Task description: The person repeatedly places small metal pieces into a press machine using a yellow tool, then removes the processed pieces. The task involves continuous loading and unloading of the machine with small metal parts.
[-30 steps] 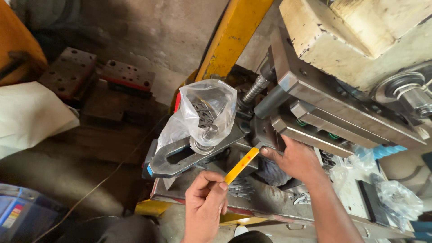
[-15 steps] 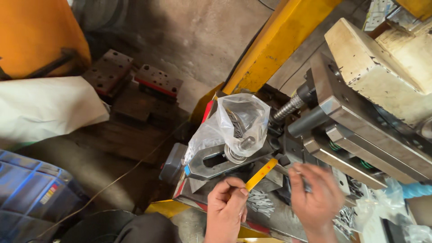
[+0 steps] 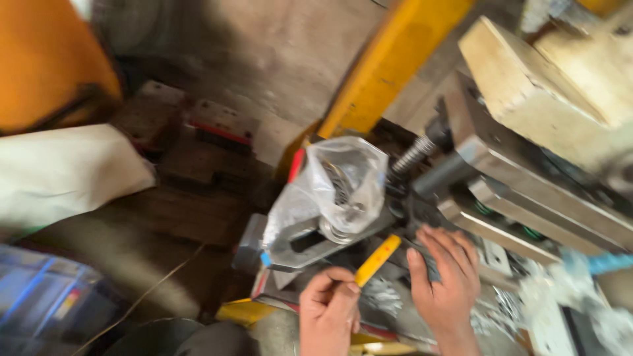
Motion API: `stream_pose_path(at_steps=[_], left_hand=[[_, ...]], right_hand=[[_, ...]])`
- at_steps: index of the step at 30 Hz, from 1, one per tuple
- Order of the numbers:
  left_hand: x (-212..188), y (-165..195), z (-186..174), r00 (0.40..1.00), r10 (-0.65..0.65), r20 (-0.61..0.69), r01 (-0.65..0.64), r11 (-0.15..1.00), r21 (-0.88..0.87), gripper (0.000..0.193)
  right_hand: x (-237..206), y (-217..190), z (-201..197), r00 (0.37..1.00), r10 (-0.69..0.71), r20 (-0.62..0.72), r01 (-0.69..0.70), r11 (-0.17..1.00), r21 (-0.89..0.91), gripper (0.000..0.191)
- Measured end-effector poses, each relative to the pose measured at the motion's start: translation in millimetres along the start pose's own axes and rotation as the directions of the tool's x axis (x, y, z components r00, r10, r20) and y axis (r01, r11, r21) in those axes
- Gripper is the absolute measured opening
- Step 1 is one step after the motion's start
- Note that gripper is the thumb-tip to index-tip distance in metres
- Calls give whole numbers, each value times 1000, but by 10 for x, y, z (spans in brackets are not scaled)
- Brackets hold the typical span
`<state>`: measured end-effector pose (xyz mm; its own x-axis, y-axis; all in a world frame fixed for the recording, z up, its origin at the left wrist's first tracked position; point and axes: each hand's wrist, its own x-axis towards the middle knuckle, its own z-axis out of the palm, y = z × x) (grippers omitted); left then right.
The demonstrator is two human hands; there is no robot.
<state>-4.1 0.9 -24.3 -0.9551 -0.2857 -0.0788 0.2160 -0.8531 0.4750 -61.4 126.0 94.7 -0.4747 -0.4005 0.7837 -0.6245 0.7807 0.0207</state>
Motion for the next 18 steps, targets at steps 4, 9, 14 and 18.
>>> stream_pose_path(at_steps=[4, 9, 14, 18], left_hand=[[-93, 57, 27, 999, -35, -36, 36, 999, 19, 5], [-111, 127, 109, 998, -64, -9, 64, 998, 18, 5], [-131, 158, 136, 997, -74, -8, 75, 996, 56, 6], [-124, 165, 143, 998, -67, 7, 67, 996, 60, 7]], right_hand=[[-84, 506, -118, 976, 69, 208, -9, 960, -280, 61], [68, 876, -170, 835, 286, 470, -133, 934, -332, 80], [144, 967, -103, 685, 423, 593, -336, 906, -258, 65], [163, 959, -99, 803, 192, 565, -266, 963, 51, 72]])
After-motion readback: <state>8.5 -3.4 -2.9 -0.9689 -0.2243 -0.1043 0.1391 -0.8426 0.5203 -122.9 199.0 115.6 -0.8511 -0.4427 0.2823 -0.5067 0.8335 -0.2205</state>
